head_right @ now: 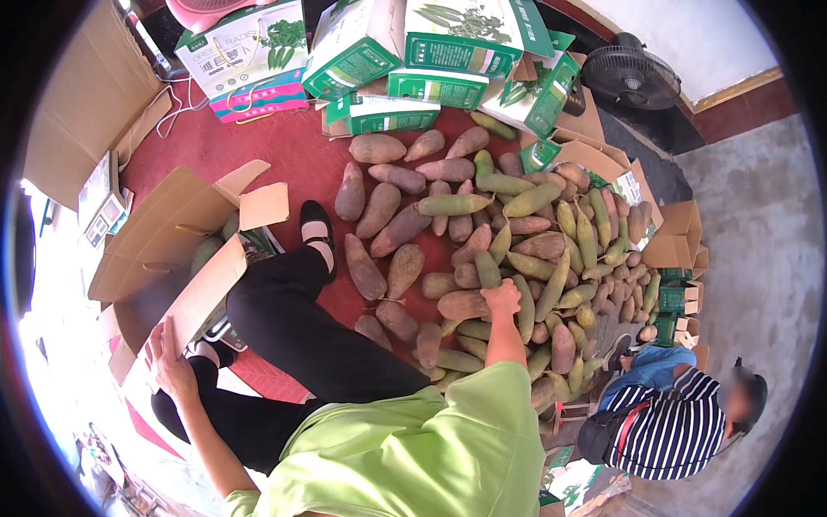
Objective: Sorting vegetables from a large pile on the floor into cardboard boxes on a digital scale.
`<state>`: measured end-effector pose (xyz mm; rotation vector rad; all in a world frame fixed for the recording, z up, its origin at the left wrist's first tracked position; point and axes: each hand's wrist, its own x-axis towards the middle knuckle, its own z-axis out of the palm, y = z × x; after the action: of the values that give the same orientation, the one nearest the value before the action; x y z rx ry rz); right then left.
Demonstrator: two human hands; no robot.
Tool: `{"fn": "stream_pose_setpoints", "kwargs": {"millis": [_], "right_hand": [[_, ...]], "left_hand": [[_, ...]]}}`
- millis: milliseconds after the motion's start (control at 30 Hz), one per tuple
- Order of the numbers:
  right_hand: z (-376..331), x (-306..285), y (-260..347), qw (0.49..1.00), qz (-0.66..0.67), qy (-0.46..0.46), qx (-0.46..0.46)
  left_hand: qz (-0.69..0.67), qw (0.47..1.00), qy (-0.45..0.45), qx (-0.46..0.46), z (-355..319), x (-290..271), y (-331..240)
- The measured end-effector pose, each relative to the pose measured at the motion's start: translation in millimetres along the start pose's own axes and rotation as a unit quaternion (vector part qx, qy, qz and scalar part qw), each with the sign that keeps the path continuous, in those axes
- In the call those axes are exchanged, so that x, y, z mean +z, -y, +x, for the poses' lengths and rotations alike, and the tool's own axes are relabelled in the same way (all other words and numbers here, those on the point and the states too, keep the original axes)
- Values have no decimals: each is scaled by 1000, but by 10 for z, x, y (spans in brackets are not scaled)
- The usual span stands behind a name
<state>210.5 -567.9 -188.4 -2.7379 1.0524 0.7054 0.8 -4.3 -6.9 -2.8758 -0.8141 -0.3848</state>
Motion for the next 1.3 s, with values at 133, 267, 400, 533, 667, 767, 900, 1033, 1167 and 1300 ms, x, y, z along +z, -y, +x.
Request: {"fn": "stream_pose_setpoints", "kwargs": {"millis": [133, 267, 400, 533, 667, 767, 900, 1033, 1167, 1300], "right_hand": [[238, 272, 37, 970, 184, 19, -157], [-235, -169, 605, 879, 336, 40, -337], [-1073, -859, 1400, 820, 330, 45, -465], [-2023, -1345, 2123, 744, 320, 52, -585], [-2811, -1510, 2654, 646, 224, -25, -730], [-3288, -1454, 3028, 543, 145, -49, -826], [-3654, -1069, 3426, 553, 42, -48, -830], [-3993, -555, 3742, 559, -11, 0, -829], [-4250, -340, 3693, 558, 82, -13, -826], [-3886, -526, 3390, 537, 233, 24, -811]], "left_hand": [[-12, 1000, 8, 1, -43, -30, 87], [-31, 999, 24, -8, 49, -102, -31], [-45, 999, -12, 21, 63, -40, 52], [-52, 998, -16, 26, 44, -42, 94], [-52, 998, -12, 26, 18, -89, 101], [-75, 997, 4, 13, -11, -97, 127], [-75, 997, -8, 24, 17, -85, 100], [-38, 998, -13, 46, 37, -4, 108], [-27, 999, 2, 24, 2, -70, 106], [-30, 999, 19, 22, 25, -19, 116]]}}
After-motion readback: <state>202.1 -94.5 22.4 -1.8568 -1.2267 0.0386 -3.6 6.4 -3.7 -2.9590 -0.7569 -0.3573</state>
